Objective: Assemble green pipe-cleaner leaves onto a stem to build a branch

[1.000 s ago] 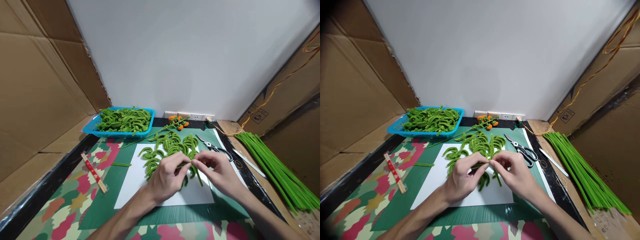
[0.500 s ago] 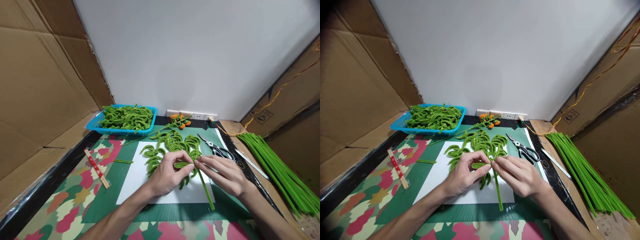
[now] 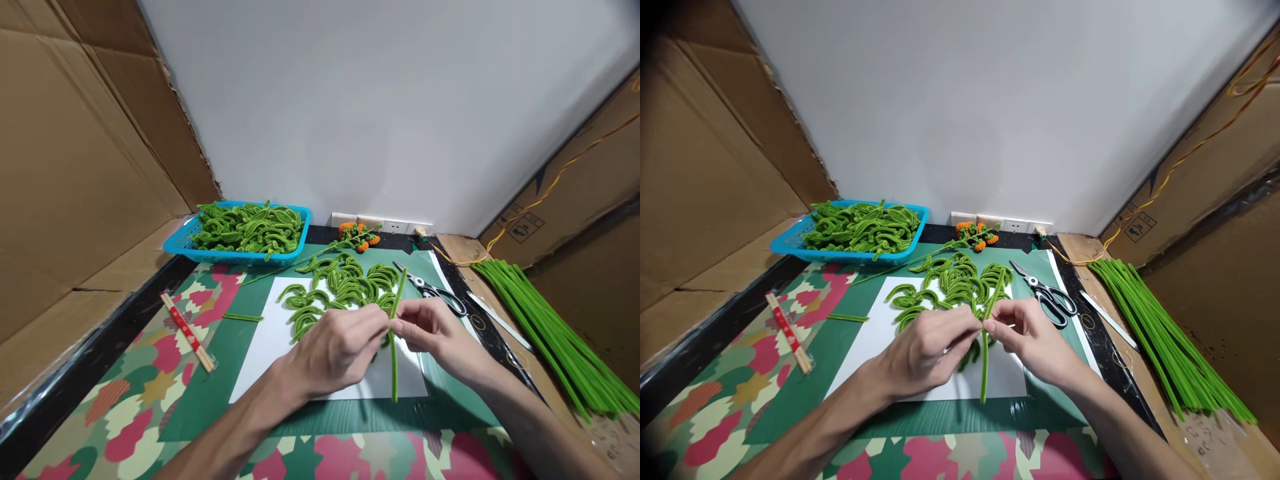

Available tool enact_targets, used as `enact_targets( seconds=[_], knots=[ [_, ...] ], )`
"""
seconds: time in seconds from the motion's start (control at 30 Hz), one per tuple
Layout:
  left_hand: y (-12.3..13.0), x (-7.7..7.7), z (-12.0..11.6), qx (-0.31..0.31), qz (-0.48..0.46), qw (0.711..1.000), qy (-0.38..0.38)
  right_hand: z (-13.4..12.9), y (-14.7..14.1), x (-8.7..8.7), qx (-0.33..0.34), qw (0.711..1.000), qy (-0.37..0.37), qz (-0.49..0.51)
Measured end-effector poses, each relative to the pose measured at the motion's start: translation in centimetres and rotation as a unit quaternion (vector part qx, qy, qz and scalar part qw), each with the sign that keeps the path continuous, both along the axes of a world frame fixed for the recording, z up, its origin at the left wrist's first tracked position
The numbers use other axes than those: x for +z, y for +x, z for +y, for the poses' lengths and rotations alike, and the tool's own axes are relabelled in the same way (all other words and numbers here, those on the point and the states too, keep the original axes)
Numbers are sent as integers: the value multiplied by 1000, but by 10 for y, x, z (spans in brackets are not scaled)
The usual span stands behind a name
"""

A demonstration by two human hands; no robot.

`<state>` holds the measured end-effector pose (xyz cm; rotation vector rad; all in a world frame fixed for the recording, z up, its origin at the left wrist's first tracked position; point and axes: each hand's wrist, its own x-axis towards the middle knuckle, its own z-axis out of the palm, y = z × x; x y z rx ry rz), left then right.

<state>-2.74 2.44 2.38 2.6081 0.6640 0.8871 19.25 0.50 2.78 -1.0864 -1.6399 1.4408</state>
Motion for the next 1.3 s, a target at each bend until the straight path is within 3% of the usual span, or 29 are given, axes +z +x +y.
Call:
enact_targets(
  seconds=[0.07,0.17,0.37,0.43,0.53,0.73,0.8,0.87,0.97,1.03,1.1,1.2,1.27,1.3],
  knots=[
    [2,0,-2,42,-51,990,-122,-2,-1,2,-32,995,78,-47],
    [6,1,-5,83,-114,951,-274,-6,-6,1,-65,972,196,-107],
    [13,-4,-2,77,-211,875,-430,-3,-7,-11,-108,907,381,-146],
    [13,-8,2,64,-242,832,-495,0,-4,-12,-135,900,388,-145],
    [12,-13,8,40,-286,780,-555,3,-1,-13,-157,917,344,-130],
    [14,-9,4,42,-314,731,-604,4,0,-13,-147,943,290,-77],
    [14,-8,1,47,-291,743,-600,6,-1,-13,-152,949,269,-58],
    [13,-8,0,68,-245,797,-548,9,-2,-13,-158,966,205,-18],
    [9,-10,1,104,-142,937,-303,15,-2,-15,-135,989,38,56],
    [5,-10,3,88,-79,987,-111,18,0,-16,-108,989,-46,95],
    [1,-11,5,65,-49,997,-9,20,3,-15,-90,987,-73,111],
    [-1,-12,5,60,-43,996,39,22,9,-12,-74,993,-50,81],
    [0,-11,4,82,-60,995,7,22,11,-10,-67,996,-21,53],
    [1,-10,3,102,-77,991,-44,22,12,-9,-61,997,-6,44]
  ],
)
